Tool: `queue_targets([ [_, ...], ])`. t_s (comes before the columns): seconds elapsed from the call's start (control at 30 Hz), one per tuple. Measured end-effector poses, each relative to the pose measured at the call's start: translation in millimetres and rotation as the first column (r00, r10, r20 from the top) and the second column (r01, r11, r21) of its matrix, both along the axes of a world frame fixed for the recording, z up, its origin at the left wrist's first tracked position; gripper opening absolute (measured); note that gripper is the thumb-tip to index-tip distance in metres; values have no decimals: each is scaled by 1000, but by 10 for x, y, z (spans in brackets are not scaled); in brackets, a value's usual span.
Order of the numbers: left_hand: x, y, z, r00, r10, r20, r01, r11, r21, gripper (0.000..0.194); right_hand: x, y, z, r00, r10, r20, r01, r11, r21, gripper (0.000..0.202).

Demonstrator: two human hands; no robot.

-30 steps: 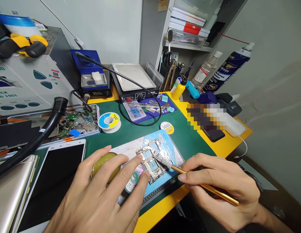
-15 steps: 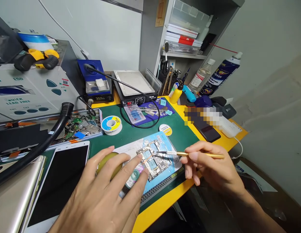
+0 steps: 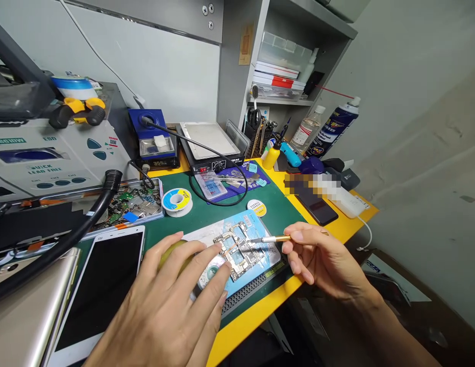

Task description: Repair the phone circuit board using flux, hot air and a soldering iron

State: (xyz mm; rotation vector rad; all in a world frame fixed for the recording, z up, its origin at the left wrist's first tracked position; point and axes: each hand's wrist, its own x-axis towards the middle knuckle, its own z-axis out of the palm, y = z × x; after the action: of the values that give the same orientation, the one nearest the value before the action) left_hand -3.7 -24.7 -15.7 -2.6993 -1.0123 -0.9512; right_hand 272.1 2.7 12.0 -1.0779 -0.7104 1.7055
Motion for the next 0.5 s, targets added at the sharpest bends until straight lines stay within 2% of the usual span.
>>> queue_targets([
  [0.07,-12,-18,71,999,-2,-32,2,1000,-14,36,1,-7,20,1000,-1,4,1,1000,-9,16],
  [0.17,-130,-32,241,999,31,40,-31,1000,1,35,28,-20,69,1000,-7,16,7,1000,-20,16],
  [0.23,-287,-36,362,990,100,95,-102,995,17,37,65,-17,110,999,-22,35,23,1000,-11,16],
  [0.3,-459,-47,449,978,194,80,-195,981,11,42,104,7,155,997,-44,56,43,999,20,18],
  [0.4,-611,-72,460,957,289,-34,-290,955,-65,54,131,98,229,993,-86,76,81,995,59,20],
  [0.5,-580,-76,365,942,327,-73,-335,930,-151,56,109,252,292,994,-79,72,74,994,76,20],
])
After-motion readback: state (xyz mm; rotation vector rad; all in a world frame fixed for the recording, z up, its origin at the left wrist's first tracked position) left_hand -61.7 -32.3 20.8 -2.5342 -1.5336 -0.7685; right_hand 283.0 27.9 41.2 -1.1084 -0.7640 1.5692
